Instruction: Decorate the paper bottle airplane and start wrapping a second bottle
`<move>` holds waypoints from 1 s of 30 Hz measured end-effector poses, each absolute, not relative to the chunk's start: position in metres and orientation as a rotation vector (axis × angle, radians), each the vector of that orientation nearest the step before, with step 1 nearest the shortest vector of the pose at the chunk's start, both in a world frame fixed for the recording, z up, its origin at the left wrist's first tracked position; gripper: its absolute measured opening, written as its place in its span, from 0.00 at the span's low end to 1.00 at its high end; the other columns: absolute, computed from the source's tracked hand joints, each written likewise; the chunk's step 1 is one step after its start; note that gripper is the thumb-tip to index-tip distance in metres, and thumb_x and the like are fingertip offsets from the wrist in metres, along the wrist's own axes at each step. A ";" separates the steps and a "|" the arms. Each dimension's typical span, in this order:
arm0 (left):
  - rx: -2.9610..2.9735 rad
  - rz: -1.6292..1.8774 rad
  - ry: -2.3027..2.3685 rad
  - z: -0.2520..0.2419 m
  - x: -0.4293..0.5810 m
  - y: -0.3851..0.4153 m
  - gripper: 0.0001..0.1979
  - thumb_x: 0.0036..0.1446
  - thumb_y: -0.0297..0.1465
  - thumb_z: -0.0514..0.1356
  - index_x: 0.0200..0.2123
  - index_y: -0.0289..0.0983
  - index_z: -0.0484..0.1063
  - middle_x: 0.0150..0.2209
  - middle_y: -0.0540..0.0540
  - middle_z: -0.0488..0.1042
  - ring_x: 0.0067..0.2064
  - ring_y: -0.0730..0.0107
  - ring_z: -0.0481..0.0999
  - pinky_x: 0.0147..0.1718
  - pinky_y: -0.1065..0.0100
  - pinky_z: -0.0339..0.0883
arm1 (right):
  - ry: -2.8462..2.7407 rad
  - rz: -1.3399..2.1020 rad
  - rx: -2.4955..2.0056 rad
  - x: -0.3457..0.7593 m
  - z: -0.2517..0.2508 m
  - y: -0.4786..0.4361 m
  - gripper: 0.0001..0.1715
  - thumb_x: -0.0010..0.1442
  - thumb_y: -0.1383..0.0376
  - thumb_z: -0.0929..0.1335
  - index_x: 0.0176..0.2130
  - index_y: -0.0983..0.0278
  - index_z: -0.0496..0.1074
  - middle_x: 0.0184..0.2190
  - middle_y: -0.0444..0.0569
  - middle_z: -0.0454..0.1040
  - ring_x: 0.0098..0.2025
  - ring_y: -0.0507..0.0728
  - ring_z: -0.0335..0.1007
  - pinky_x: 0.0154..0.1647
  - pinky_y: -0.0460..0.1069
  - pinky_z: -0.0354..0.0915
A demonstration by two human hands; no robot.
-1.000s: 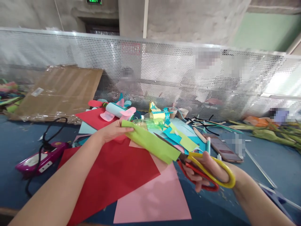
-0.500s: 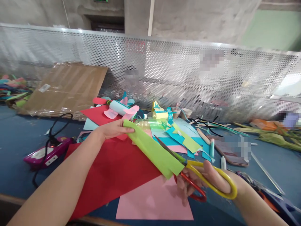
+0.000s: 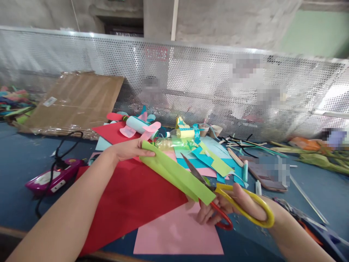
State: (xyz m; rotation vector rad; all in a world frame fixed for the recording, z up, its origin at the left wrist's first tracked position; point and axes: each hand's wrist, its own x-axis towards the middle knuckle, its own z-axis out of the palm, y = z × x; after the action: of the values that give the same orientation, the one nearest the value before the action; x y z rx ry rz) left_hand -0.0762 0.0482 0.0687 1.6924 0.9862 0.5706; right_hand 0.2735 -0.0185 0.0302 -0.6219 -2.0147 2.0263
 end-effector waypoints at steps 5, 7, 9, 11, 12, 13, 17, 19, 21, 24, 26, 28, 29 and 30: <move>1.712 0.563 0.998 0.074 -0.070 0.043 0.09 0.48 0.38 0.65 0.33 0.42 0.81 0.34 0.56 0.82 0.47 0.60 0.79 0.47 0.63 0.70 | -2.124 1.914 -0.645 0.279 0.035 -0.018 0.45 0.57 0.32 0.52 0.47 0.58 0.76 0.42 0.56 0.78 0.47 0.64 0.76 0.53 0.61 0.69; 1.728 0.540 1.007 0.076 -0.068 0.042 0.09 0.47 0.38 0.66 0.32 0.42 0.81 0.32 0.55 0.82 0.46 0.60 0.79 0.46 0.64 0.70 | -2.134 1.922 -0.655 0.281 0.037 -0.019 0.46 0.57 0.31 0.52 0.48 0.58 0.76 0.41 0.56 0.79 0.46 0.64 0.77 0.52 0.61 0.69; 1.735 0.532 1.021 0.076 -0.066 0.041 0.09 0.45 0.39 0.67 0.31 0.42 0.80 0.31 0.55 0.82 0.44 0.60 0.79 0.45 0.65 0.71 | -2.150 1.910 -0.671 0.281 0.038 -0.020 0.46 0.57 0.31 0.52 0.48 0.58 0.76 0.40 0.56 0.79 0.45 0.64 0.77 0.52 0.60 0.70; 1.727 0.564 1.045 0.075 -0.063 0.041 0.10 0.45 0.40 0.68 0.32 0.43 0.80 0.33 0.54 0.82 0.42 0.61 0.80 0.43 0.65 0.72 | -2.167 1.877 -0.695 0.281 0.039 -0.021 0.45 0.57 0.31 0.52 0.46 0.57 0.77 0.40 0.55 0.79 0.45 0.63 0.77 0.52 0.59 0.70; 1.721 0.588 1.057 0.075 -0.062 0.041 0.11 0.45 0.40 0.68 0.32 0.43 0.81 0.34 0.54 0.82 0.42 0.61 0.80 0.43 0.66 0.72 | -2.167 1.867 -0.703 0.281 0.039 -0.021 0.45 0.57 0.31 0.52 0.46 0.56 0.77 0.40 0.55 0.79 0.44 0.63 0.77 0.52 0.59 0.70; 1.716 0.611 1.070 0.076 -0.061 0.041 0.11 0.45 0.41 0.68 0.33 0.44 0.81 0.35 0.54 0.82 0.42 0.62 0.79 0.42 0.66 0.73 | -2.160 1.864 -0.706 0.280 0.039 -0.021 0.44 0.57 0.32 0.52 0.45 0.56 0.77 0.40 0.55 0.79 0.44 0.63 0.77 0.52 0.59 0.70; 1.710 0.673 1.117 0.078 -0.056 0.038 0.13 0.42 0.40 0.69 0.34 0.44 0.81 0.38 0.53 0.81 0.45 0.59 0.78 0.42 0.66 0.73 | -2.120 1.891 -0.649 0.276 0.039 -0.019 0.44 0.57 0.31 0.52 0.47 0.54 0.76 0.42 0.54 0.78 0.47 0.63 0.76 0.51 0.58 0.70; 1.690 0.702 1.140 0.078 -0.054 0.038 0.14 0.40 0.39 0.71 0.33 0.43 0.80 0.37 0.53 0.81 0.46 0.58 0.78 0.43 0.66 0.73 | -2.100 1.887 -0.609 0.275 0.038 -0.018 0.44 0.58 0.32 0.51 0.47 0.53 0.76 0.43 0.53 0.78 0.48 0.62 0.75 0.52 0.57 0.69; 1.660 0.736 1.164 0.077 -0.054 0.038 0.15 0.40 0.39 0.71 0.33 0.42 0.80 0.36 0.52 0.81 0.45 0.59 0.78 0.42 0.66 0.73 | -2.090 1.864 -0.611 0.276 0.037 -0.016 0.43 0.59 0.33 0.51 0.47 0.54 0.77 0.44 0.52 0.78 0.48 0.61 0.75 0.52 0.57 0.69; 1.665 0.771 1.175 0.076 -0.053 0.038 0.15 0.42 0.42 0.70 0.34 0.42 0.79 0.36 0.51 0.81 0.45 0.60 0.78 0.44 0.64 0.73 | -2.098 1.833 -0.671 0.281 0.033 -0.013 0.43 0.60 0.34 0.51 0.46 0.55 0.78 0.44 0.52 0.79 0.46 0.61 0.77 0.52 0.57 0.70; 1.695 0.783 1.193 0.077 -0.053 0.038 0.16 0.45 0.43 0.69 0.35 0.42 0.79 0.39 0.50 0.80 0.46 0.60 0.77 0.45 0.63 0.72 | -2.095 1.816 -0.708 0.285 0.031 -0.011 0.45 0.60 0.33 0.50 0.46 0.56 0.78 0.44 0.53 0.79 0.46 0.61 0.77 0.52 0.57 0.70; 1.717 0.793 1.244 0.078 -0.053 0.037 0.17 0.46 0.44 0.68 0.37 0.42 0.78 0.41 0.49 0.80 0.48 0.58 0.76 0.46 0.63 0.71 | -2.104 1.816 -0.720 0.290 0.032 -0.009 0.47 0.60 0.33 0.48 0.45 0.58 0.78 0.43 0.54 0.80 0.45 0.62 0.77 0.52 0.58 0.71; 1.720 0.793 1.276 0.079 -0.053 0.036 0.18 0.46 0.45 0.68 0.38 0.42 0.78 0.42 0.49 0.80 0.48 0.58 0.76 0.46 0.63 0.71 | -2.121 1.825 -0.720 0.292 0.033 -0.009 0.48 0.60 0.33 0.48 0.44 0.59 0.78 0.42 0.55 0.80 0.44 0.62 0.78 0.52 0.58 0.71; 1.716 0.793 1.304 0.080 -0.052 0.036 0.18 0.45 0.45 0.68 0.38 0.43 0.78 0.43 0.49 0.80 0.49 0.57 0.76 0.46 0.63 0.71 | -2.142 1.840 -0.713 0.293 0.034 -0.008 0.49 0.60 0.33 0.48 0.43 0.60 0.79 0.41 0.55 0.80 0.43 0.62 0.78 0.51 0.58 0.71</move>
State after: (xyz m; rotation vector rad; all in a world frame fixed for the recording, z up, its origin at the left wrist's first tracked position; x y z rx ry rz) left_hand -0.0523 0.0358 0.0798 1.7163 1.3040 0.7932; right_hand 0.2931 -0.0083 0.0342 -0.7132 -2.1425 1.8400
